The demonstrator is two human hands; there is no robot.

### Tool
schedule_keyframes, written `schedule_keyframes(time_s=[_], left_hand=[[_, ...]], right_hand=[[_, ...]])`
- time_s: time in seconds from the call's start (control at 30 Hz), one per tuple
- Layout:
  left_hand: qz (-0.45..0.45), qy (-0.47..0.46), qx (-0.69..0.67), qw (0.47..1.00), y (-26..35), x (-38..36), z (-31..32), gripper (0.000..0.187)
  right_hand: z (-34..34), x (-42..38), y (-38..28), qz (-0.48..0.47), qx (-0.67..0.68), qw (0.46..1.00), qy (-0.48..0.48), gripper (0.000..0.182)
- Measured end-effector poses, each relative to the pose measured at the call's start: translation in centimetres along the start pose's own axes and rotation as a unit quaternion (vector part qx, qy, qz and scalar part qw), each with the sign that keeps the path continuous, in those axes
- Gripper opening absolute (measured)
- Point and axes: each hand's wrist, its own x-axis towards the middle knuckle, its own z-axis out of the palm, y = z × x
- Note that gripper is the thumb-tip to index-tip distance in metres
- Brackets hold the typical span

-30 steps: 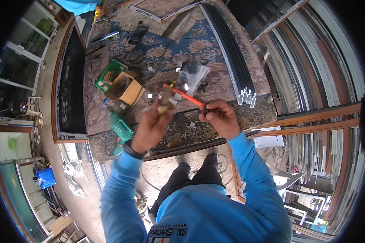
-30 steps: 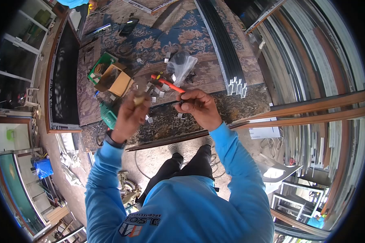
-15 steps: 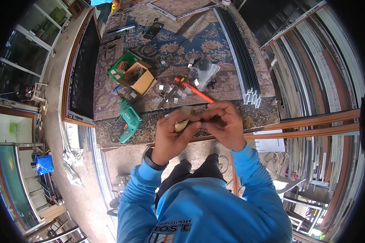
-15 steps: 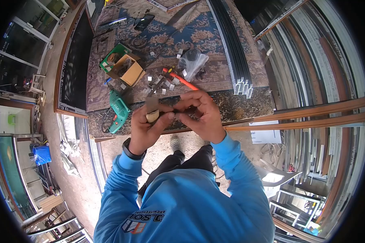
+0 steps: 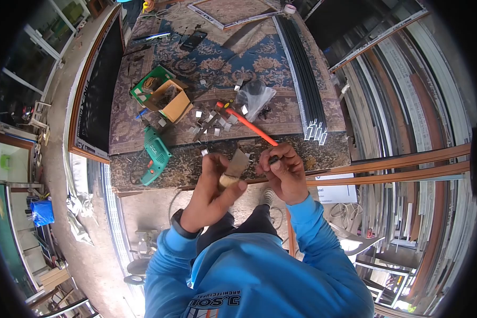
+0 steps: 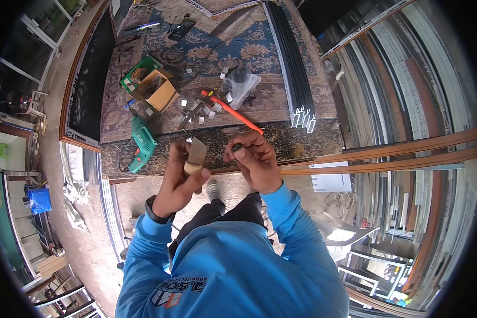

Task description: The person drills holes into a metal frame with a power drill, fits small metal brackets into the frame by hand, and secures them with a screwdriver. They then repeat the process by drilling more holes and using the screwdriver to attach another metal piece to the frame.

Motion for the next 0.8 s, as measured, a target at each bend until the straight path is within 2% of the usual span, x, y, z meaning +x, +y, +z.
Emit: schedule_keyframes(time_s=[0.1,0.17,0.23,0.27,0.47,0.57,0.6,0.67,0.73,0.8], left_hand=[[0.069,-0.050,0.136,0.987,0.0,-0.7,-0.4,0.046],[0.026,-0.027,0.096,0.995,0.2,-1.4,-0.4,0.042],[-0.056,-0.008,0.019,0.998,1.2,-1.8,-0.3,0.040],[0.058,0.013,0.049,0.997,0.5,-1.1,-0.1,0.033],[0.020,-0.028,0.045,0.998,-1.1,-1.4,0.0,0.032],[-0.007,0.000,0.004,1.000,-0.4,-1.2,0.2,0.036],[0.030,0.019,0.071,0.997,-1.2,-1.1,0.1,0.035],[0.126,0.026,0.108,0.986,-2.1,-0.3,0.1,0.034],[0.163,0.038,0.120,0.979,-2.8,-0.1,0.2,0.032],[0.141,0.055,0.109,0.982,-3.2,-0.2,0.2,0.030]], right_hand=[[0.4,0.0,-0.4,0.004,-0.022,1.000,0.011,0.027],[0.1,0.0,-0.3,0.005,-0.026,1.000,-0.003,0.027],[0.0,0.0,-0.3,0.013,-0.028,1.000,-0.002,0.027],[0.1,0.0,-0.3,0.017,-0.030,0.999,-0.002,0.027],[0.6,0.1,-0.8,0.012,-0.064,0.997,-0.027,0.023],[0.6,0.0,-1.2,0.012,-0.108,0.993,-0.033,0.021],[0.5,-0.1,-1.3,0.011,-0.122,0.992,-0.034,0.021],[0.3,-0.2,-1.3,0.008,-0.148,0.988,-0.038,0.019],[0.3,-0.4,-1.4,0.004,-0.166,0.985,-0.038,0.019],[0.3,-0.4,-1.4,-0.002,-0.177,0.983,-0.039,0.020]])
